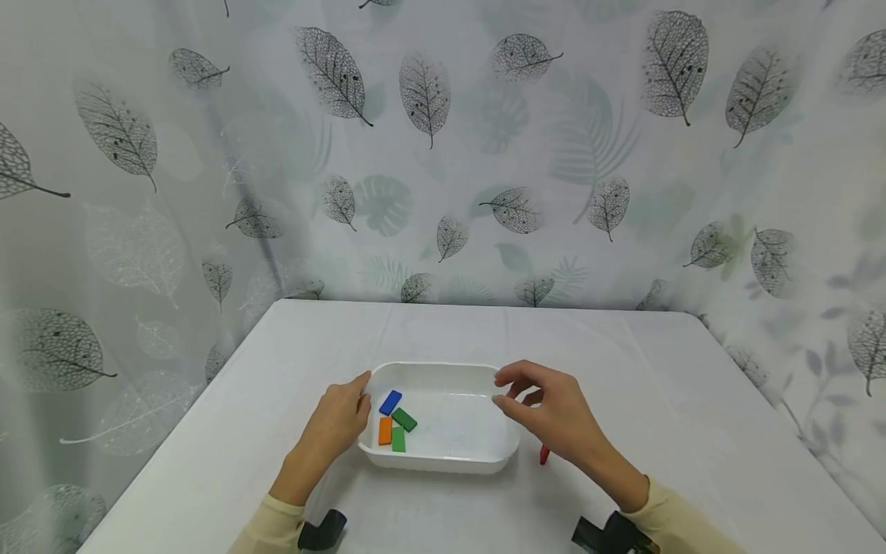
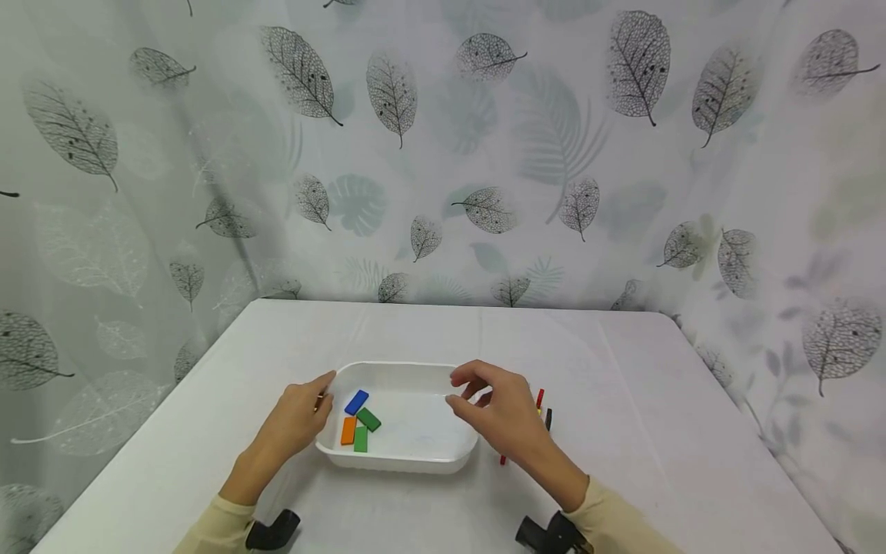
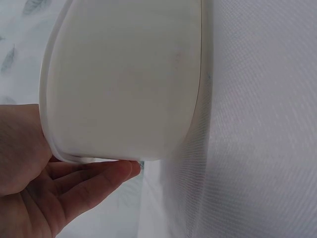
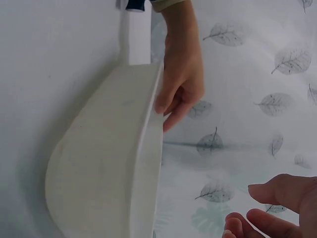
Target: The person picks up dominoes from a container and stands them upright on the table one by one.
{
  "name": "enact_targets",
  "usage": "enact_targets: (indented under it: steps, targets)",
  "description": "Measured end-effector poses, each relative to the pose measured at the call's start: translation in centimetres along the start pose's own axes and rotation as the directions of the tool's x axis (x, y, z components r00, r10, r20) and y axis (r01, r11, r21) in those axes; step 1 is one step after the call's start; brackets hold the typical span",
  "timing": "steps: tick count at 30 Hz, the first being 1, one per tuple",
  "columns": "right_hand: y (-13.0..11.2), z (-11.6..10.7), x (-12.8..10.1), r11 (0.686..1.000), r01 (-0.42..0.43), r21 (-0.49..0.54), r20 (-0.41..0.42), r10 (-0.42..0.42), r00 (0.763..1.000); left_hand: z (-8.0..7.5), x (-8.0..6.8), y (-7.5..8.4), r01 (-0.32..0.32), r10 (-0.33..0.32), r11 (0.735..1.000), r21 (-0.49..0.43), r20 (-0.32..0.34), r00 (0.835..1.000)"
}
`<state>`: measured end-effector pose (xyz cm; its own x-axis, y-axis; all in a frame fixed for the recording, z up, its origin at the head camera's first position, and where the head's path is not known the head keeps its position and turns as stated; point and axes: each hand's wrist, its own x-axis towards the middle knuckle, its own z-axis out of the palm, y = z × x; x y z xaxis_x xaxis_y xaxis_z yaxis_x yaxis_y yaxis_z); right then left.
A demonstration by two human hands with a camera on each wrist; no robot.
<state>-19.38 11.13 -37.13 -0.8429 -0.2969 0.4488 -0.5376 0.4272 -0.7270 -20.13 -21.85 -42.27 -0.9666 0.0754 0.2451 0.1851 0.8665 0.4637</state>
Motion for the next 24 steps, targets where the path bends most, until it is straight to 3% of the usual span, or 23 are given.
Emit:
enact_targets:
  steps: [17, 24]
  targets:
    - [-2.6, 6.6, 4.3, 1.000, -0.012, 0.005, 0.171, 0.011, 0.985, -0.1, 0.0, 0.0, 0.008, -0.008, 1.000, -0.002, 0.008, 1.000]
    - [-2.0, 8.7, 5.2, 1.000, 0.000, 0.004, 0.226, -0.001, 0.974, -0.1, 0.0, 0.0, 0.007, -0.007, 1.000, -0.004, 0.010, 1.000]
